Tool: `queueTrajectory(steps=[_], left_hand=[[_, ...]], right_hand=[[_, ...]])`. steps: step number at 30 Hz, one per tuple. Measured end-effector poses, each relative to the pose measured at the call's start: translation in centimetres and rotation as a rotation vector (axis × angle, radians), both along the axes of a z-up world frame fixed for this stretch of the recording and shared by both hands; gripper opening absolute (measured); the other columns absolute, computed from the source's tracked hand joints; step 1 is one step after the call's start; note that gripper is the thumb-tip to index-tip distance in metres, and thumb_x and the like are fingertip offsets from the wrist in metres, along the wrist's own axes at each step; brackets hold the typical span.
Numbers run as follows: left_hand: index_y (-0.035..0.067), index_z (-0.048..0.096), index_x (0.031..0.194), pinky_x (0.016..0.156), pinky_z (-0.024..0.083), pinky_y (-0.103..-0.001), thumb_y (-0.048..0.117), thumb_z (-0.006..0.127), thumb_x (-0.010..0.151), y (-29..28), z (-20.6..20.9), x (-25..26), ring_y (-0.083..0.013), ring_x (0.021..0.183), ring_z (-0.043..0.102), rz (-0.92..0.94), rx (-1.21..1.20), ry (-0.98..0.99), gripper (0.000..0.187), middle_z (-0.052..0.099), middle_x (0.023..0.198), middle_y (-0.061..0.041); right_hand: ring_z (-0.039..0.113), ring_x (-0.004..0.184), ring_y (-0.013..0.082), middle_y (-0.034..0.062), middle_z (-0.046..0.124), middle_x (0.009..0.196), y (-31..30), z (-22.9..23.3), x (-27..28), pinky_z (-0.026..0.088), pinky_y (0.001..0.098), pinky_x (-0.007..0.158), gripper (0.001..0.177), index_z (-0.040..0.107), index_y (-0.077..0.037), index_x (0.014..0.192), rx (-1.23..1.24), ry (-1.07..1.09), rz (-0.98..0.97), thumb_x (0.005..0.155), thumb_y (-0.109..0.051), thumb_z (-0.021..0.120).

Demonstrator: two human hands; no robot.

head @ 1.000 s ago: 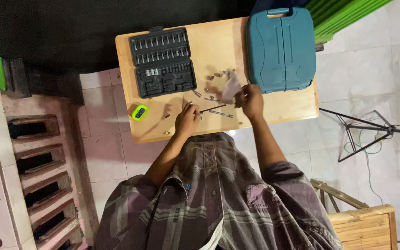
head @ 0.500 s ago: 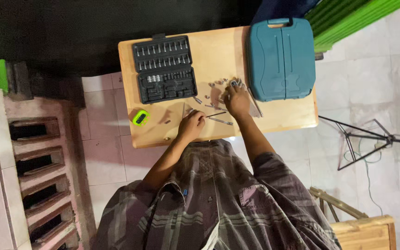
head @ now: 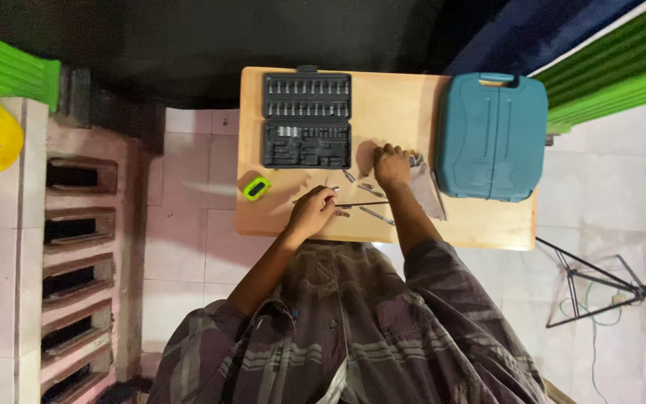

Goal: The person cleans various small metal bolts and nuts with a cloth, sorting them on a table and occasionally placing them back into or removing them from a toolkit case.

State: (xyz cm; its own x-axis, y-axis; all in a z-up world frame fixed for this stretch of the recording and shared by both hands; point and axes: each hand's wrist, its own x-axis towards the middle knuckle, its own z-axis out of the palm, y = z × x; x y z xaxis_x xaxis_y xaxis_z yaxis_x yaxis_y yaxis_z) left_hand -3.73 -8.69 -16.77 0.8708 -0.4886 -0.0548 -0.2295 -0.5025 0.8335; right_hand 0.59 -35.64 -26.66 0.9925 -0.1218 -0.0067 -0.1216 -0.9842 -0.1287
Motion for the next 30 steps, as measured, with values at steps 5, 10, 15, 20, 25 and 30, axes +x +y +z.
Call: queueTrajectory(steps=[5, 10, 15, 20, 25, 30], left_hand=[[0.003, 0.068, 0.108, 0.073, 0.054, -0.031, 0.018, 0.061, 0.099, 1.3, -5.4, 2.6, -0.0180, 0.082, 0.067, 0.105, -0.251, 0.190, 0.019, 0.071, 0.094, -0.007], [0.005, 0.071, 0.113, 0.057, 0.040, -0.025, 0.031, 0.055, 0.105, 2.5, -6.9, 5.4, -0.0070, 0.061, 0.047, 0.154, -0.435, 0.729, 0.031, 0.060, 0.082, 0.003], [0.005, 0.069, 0.102, 0.053, 0.033, -0.022, 0.037, 0.057, 0.112, 2.7, -7.5, 6.8, -0.0052, 0.057, 0.043, -0.035, -0.666, 1.015, 0.035, 0.051, 0.071, 0.000], [0.008, 0.068, 0.100, 0.051, 0.031, -0.023, 0.032, 0.060, 0.106, 3.7, -6.7, 7.6, -0.0062, 0.057, 0.046, -0.015, -0.796, 1.101, 0.027, 0.055, 0.074, 0.003], [0.008, 0.067, 0.102, 0.049, 0.031, -0.023, 0.032, 0.062, 0.103, 5.2, -7.9, 8.4, -0.0066, 0.055, 0.046, 0.090, -0.870, 1.093, 0.025, 0.061, 0.079, 0.003], [0.010, 0.069, 0.101, 0.046, 0.028, -0.023, 0.032, 0.060, 0.104, 6.5, -8.9, 10.5, -0.0059, 0.054, 0.046, 0.131, -0.865, 1.128, 0.023, 0.066, 0.083, 0.000]], right_hand=[[0.068, 0.091, 0.0218, 0.0038, 0.073, 0.096, 2.5, 4.2, -0.7, 0.057, 0.0402, 0.080, 0.015, 0.072, -0.012, 0.110, 0.866, -0.048, -0.123, 0.099, -0.021, 0.068], [0.061, 0.085, 0.0125, 0.0031, 0.068, 0.092, 5.9, 9.2, -2.7, 0.050, 0.0289, 0.078, 0.019, 0.072, -0.004, 0.116, 1.499, 0.111, -0.017, 0.100, -0.011, 0.068], [0.061, 0.091, 0.0142, 0.0053, 0.063, 0.099, 8.0, 11.6, -2.6, 0.051, 0.0288, 0.083, 0.021, 0.075, -0.001, 0.116, 1.241, 0.072, 0.102, 0.097, -0.009, 0.072], [0.062, 0.087, 0.0159, 0.0045, 0.061, 0.097, 10.2, 12.4, -1.8, 0.054, 0.0311, 0.078, 0.023, 0.076, -0.005, 0.114, 1.220, 0.020, 0.030, 0.093, -0.010, 0.071], [0.061, 0.089, 0.0277, 0.0093, 0.061, 0.093, 13.3, 13.4, -0.5, 0.050, 0.0385, 0.077, 0.032, 0.079, -0.006, 0.108, 0.762, -0.270, 0.171, 0.079, -0.017, 0.084], [0.058, 0.088, 0.0293, 0.0058, 0.060, 0.090, 15.4, 13.4, 1.8, 0.044, 0.0431, 0.078, 0.035, 0.077, -0.011, 0.099, 0.537, -0.322, 0.190, 0.071, -0.028, 0.088]])
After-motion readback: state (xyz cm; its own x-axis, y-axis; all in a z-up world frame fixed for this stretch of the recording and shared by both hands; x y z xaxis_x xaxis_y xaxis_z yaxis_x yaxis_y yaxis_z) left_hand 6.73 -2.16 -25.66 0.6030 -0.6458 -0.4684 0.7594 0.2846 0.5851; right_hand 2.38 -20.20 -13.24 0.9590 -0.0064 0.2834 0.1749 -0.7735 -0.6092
